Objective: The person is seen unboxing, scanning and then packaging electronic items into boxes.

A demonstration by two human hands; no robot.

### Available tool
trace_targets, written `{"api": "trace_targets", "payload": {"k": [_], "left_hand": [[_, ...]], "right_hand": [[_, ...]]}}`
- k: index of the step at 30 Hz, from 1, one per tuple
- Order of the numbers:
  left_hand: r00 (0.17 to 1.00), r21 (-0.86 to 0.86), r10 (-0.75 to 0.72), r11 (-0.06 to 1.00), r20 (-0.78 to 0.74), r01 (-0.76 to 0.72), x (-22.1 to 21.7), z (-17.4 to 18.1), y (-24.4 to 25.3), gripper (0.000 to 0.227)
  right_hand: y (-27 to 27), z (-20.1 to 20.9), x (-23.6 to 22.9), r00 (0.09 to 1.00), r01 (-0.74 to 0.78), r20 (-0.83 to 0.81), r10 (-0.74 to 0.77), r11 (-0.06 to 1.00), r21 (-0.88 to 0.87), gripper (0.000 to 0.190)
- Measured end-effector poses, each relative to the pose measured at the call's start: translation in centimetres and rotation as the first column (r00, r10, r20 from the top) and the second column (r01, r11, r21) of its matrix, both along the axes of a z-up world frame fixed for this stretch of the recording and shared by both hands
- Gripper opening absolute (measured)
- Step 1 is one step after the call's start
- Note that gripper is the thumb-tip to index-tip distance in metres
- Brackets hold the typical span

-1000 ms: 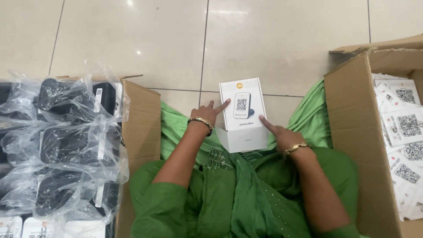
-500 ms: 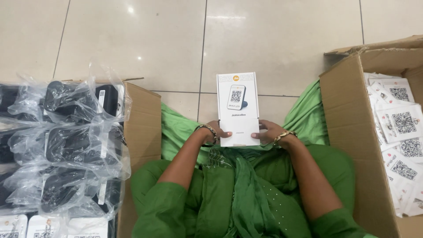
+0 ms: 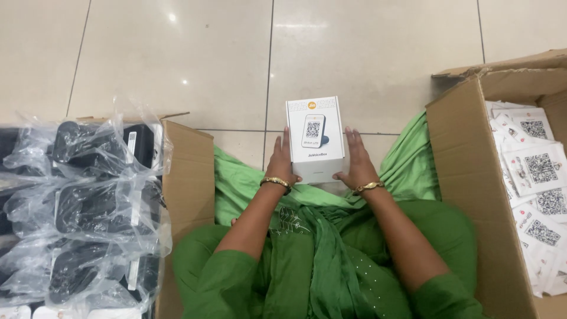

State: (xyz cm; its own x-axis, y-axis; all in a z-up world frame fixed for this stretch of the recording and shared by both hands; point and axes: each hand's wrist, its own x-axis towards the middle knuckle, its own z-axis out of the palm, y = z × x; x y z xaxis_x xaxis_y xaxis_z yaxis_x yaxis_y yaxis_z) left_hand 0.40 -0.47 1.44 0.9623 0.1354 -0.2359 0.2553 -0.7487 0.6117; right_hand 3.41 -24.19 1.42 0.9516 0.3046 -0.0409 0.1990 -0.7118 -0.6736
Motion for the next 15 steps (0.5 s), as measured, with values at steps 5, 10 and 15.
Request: {"api": "trace_targets", "payload": {"k": [5,10,15], "left_hand": [[0.990,0.164,-0.112,0.979,-0.083,0.124,1.6,-3.5,-0.5,0.108],[0.997,-0.017,-0.047,0.999,0.061,0.049,2.3,-2.5,-0.3,0.110],[0.995,-0.374,0.020,0.927,0.099,0.019,1.0,0.8,-1.9,0.105]], "right_hand": [[2.4,-0.8,0.4,0.995,0.000,-0.093,-0.018,0.981,-0.192,0.114],[1.5,-5.9,1.8,0.972,0.116,-0.199,-0.126,0.991,-0.059,0.112],[-0.3,-1.7,1.0,0.842,0.427,-0.517,-0.156,0.778,0.461,0.114]]}}
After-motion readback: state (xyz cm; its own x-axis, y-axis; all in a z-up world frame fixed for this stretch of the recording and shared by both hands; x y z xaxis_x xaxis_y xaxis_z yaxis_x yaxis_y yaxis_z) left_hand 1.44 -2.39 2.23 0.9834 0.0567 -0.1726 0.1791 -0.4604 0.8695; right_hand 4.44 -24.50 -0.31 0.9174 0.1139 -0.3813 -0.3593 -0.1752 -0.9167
